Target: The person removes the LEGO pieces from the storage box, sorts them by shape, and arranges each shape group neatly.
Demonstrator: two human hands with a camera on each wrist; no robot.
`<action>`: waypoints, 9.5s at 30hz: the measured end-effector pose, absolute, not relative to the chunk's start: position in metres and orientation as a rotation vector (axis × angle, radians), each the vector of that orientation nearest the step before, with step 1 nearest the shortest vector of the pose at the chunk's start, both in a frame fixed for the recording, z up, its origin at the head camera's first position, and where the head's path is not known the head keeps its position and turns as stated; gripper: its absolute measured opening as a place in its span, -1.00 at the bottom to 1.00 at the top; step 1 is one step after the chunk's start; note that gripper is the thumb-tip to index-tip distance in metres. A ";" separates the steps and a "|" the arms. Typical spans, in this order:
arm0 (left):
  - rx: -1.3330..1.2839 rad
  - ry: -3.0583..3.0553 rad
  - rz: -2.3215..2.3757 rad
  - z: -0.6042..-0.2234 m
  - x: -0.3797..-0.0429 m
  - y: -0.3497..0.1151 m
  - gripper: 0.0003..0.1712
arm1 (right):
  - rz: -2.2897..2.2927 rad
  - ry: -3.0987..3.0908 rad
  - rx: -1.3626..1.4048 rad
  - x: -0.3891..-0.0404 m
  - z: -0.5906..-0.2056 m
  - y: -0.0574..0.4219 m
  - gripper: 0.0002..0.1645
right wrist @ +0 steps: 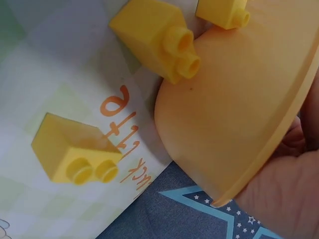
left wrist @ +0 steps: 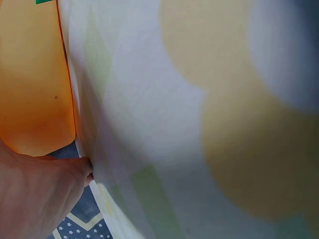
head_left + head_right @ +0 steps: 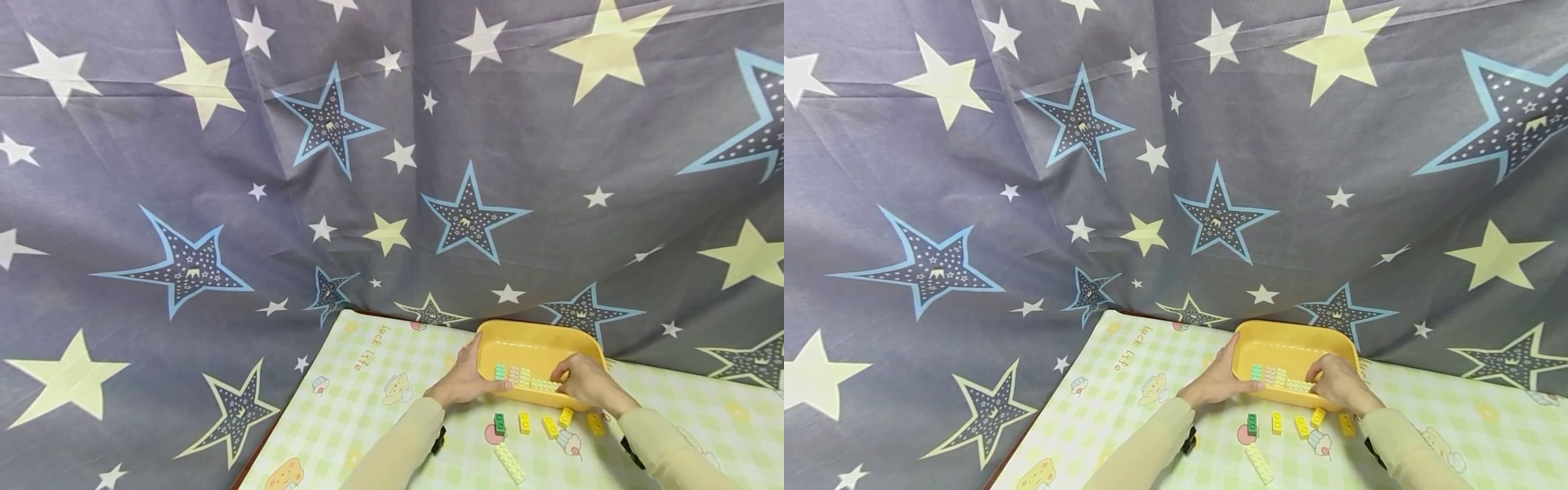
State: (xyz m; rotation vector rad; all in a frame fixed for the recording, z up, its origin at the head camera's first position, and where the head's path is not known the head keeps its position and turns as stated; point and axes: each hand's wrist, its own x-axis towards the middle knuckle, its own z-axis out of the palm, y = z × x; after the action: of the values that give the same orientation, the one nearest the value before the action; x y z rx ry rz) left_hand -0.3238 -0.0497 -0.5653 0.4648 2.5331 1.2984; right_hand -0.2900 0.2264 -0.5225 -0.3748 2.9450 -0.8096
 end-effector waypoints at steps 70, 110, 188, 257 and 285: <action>0.425 2.549 1.301 -0.564 -0.323 -0.048 0.47 | -0.848 2.872 -0.283 -0.306 -0.530 0.225 -0.81; 0.476 2.558 1.321 -0.564 -0.322 -0.049 0.47 | -1.078 2.888 -0.124 -0.277 -0.511 0.233 -0.68; 0.458 2.543 1.323 -0.567 -0.322 -0.050 0.49 | -1.126 2.807 0.165 -0.183 -0.508 0.206 -0.75; 0.480 2.537 1.330 -0.564 -0.328 -0.048 0.49 | -0.790 2.769 0.225 -0.167 -0.556 0.156 -0.58; 0.463 2.538 1.310 -0.566 -0.325 -0.050 0.48 | -1.135 2.927 -0.112 -0.220 -0.491 0.214 -0.77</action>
State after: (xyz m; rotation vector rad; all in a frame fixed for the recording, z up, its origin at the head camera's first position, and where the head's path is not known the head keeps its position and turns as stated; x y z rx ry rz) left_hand -0.3247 -0.0496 -0.5661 0.4628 2.5378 1.3103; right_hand -0.2195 0.2140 -0.4915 -0.1123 2.9268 -1.1350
